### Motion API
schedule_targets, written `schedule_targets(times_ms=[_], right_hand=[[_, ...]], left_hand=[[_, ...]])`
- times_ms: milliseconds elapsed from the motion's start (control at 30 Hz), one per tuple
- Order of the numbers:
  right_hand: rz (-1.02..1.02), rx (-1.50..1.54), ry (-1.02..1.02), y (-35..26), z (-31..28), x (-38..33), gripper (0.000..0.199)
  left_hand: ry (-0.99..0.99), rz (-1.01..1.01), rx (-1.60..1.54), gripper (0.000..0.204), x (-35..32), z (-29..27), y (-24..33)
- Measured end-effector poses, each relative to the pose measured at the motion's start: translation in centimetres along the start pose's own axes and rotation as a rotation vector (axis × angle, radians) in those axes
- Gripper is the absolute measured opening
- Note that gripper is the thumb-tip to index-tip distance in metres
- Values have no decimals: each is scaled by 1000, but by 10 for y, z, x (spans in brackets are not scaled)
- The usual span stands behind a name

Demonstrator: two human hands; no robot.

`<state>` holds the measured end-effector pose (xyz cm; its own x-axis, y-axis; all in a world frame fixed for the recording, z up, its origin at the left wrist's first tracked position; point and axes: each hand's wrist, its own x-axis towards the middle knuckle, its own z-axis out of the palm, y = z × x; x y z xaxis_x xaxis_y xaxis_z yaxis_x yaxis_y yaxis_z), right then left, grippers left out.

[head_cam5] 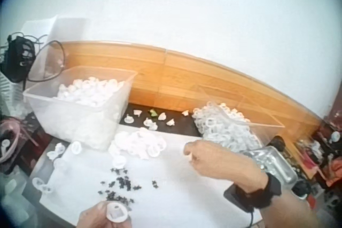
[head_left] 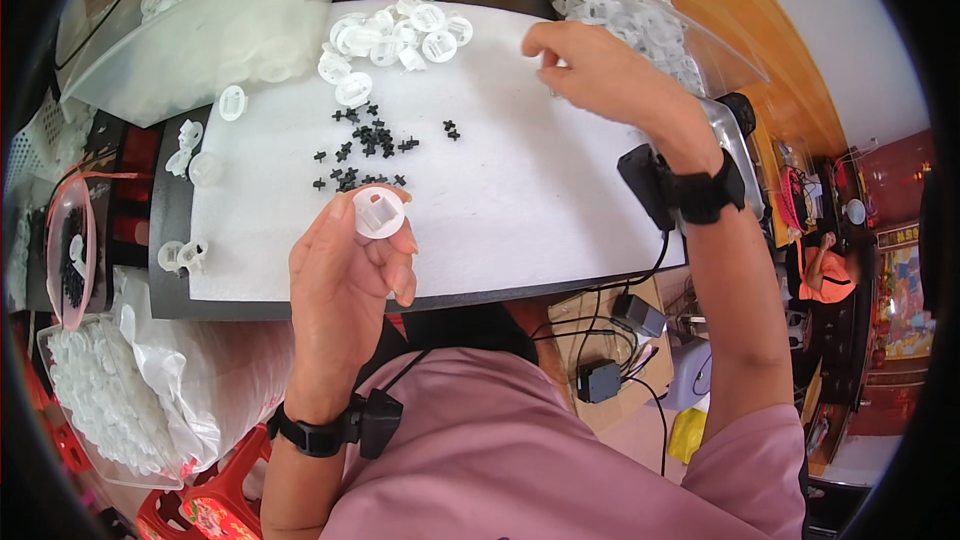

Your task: Assembling small white plastic components by inserting black pieces and metal rings.

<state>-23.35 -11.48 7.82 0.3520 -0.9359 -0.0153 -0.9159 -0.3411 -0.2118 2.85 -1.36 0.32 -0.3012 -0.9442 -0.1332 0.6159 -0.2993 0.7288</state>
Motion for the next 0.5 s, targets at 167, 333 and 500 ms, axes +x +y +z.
schedule_targets(times_ms=[167,333,500], right_hand=[[258,-276,-210,21,5,-2,26],[164,-147,-99,15,8,-8,29],[102,4,-44,17,6,-7,32]], left_hand=[[-13,21,15,43,2,1,-2],[-6,21,39,42,2,1,-2],[-16,24,50,42,3,5,-2]])
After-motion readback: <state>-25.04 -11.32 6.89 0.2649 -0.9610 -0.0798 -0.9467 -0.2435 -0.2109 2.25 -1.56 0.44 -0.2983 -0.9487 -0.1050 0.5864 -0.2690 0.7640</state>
